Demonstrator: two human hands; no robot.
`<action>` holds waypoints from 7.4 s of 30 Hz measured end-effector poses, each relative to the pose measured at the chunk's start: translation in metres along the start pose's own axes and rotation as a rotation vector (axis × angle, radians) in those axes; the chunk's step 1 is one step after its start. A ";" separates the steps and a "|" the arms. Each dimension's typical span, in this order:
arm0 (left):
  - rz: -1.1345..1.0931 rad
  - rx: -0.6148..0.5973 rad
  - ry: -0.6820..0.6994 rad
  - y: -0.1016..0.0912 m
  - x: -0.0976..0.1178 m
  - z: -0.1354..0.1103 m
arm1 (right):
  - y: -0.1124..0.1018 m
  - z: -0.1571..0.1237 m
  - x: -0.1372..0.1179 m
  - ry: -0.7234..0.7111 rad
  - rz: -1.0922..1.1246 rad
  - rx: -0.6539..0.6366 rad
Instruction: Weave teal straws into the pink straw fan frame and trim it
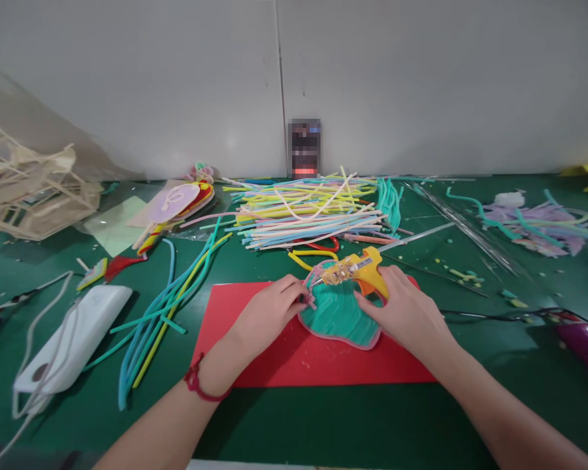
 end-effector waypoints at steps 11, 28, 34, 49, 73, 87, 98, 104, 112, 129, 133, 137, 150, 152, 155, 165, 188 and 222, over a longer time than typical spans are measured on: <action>0.135 0.058 0.055 -0.006 0.001 0.000 | -0.003 -0.005 0.000 -0.017 -0.036 -0.108; -0.007 0.057 0.031 -0.012 -0.006 0.003 | -0.007 -0.007 -0.009 -0.135 -0.032 -0.042; 0.000 0.063 0.039 -0.012 -0.006 0.003 | -0.006 -0.007 -0.008 -0.141 -0.008 -0.062; -0.036 0.057 0.021 -0.011 -0.007 0.003 | -0.007 -0.007 -0.006 -0.133 0.028 -0.085; -0.034 0.066 0.026 -0.012 -0.006 0.004 | -0.006 -0.008 -0.005 -0.151 0.066 -0.110; -0.040 0.056 0.014 -0.012 -0.006 0.003 | -0.009 -0.008 -0.002 -0.141 0.071 -0.097; -0.024 0.061 0.024 -0.012 -0.006 0.003 | -0.010 -0.007 -0.004 -0.148 0.016 -0.046; -0.002 0.050 0.018 -0.011 -0.005 0.003 | -0.009 -0.007 -0.003 -0.146 0.002 -0.033; 0.118 0.025 0.074 -0.007 0.002 0.001 | -0.007 -0.001 0.008 -0.064 0.071 -0.068; 0.404 -0.056 0.241 0.005 0.004 -0.008 | -0.012 0.022 0.060 0.204 0.275 0.356; 0.404 -0.064 0.226 0.006 0.003 -0.008 | -0.008 0.027 0.069 0.214 0.230 0.374; 0.389 -0.057 0.223 0.007 0.001 -0.008 | -0.012 0.026 0.058 0.137 0.228 0.420; 0.373 -0.041 0.186 0.003 0.006 -0.007 | 0.019 0.028 0.092 0.311 0.063 0.166; 0.366 -0.036 0.199 0.003 0.007 -0.008 | 0.015 0.027 0.093 0.299 0.033 0.216; 0.354 -0.006 0.225 0.002 0.008 -0.008 | -0.006 0.026 0.084 0.222 0.087 0.387; 0.342 -0.018 0.204 0.003 0.006 -0.006 | -0.039 0.011 -0.013 -0.221 0.478 0.156; 0.188 -0.011 0.093 0.001 -0.001 -0.007 | -0.005 -0.024 -0.072 -0.621 0.558 0.017; -0.266 -0.020 -0.387 0.003 -0.026 0.001 | -0.004 -0.029 -0.081 -0.682 0.413 -0.009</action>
Point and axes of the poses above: each hand's wrist, its own z-axis towards the middle knuckle, its own y-axis out of the palm, x = y × z, the point moved 7 cm from there along z, towards the middle knuckle, and after that the axes turned 6 degrees about x, right-handed, at the moved point
